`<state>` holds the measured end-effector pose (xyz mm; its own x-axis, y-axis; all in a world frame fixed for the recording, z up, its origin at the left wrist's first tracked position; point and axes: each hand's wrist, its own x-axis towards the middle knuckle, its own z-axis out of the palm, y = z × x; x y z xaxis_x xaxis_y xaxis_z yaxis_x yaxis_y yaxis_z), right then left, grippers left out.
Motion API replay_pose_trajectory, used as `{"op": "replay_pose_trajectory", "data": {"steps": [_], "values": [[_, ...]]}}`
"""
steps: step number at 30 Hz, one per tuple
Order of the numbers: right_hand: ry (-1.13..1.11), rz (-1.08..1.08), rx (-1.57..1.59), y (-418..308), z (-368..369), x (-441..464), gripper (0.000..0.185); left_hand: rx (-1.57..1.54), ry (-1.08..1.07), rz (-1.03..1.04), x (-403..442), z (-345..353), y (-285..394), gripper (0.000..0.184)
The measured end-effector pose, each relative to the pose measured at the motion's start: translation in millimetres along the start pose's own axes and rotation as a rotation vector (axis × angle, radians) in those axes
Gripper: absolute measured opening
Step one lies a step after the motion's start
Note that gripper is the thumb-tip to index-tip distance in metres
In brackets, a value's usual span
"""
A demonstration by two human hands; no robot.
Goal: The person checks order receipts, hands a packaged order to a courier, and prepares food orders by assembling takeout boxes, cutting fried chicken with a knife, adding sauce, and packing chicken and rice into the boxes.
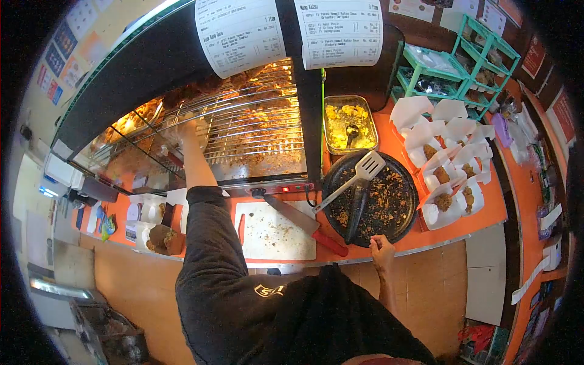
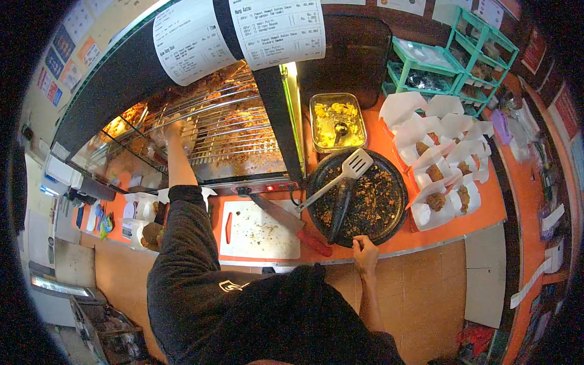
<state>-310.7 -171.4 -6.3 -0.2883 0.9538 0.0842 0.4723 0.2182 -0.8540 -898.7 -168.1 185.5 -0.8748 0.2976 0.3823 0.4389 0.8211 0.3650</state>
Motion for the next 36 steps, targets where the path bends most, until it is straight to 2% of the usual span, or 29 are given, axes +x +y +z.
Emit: {"op": "replay_pose_trajectory", "data": {"steps": [20,22,24,25,30,33,36], "values": [[-0.051,-0.068,0.027,11.6,3.5,1.3,0.010,0.007,0.030,-0.007,-14.7,-3.6,-12.0,0.044],[-0.079,0.026,0.061,16.6,3.4,0.4,0.011,0.013,0.037,-0.010,-20.1,-3.7,-16.5,0.045],[-0.099,-0.089,-0.001,21.4,4.2,2.4,0.011,0.010,0.040,-0.013,-26.8,-5.6,-16.8,0.045],[-0.088,-0.050,-0.007,23.4,4.2,2.4,0.011,0.008,0.038,-0.011,-27.1,-3.8,-12.7,0.045],[-0.108,0.041,0.007,6.9,1.5,4.2,0.011,-0.009,0.028,-0.019,-33.7,-2.8,-5.4,0.046],[-0.098,-0.041,-0.040,-5.5,0.5,6.8,0.012,-0.022,0.026,-0.016,-36.5,-1.6,-4.8,0.047],[-0.124,-0.014,-0.059,-14.7,0.6,7.9,0.013,-0.034,0.027,-0.021,-36.6,0.6,-5.6,0.048]]}}
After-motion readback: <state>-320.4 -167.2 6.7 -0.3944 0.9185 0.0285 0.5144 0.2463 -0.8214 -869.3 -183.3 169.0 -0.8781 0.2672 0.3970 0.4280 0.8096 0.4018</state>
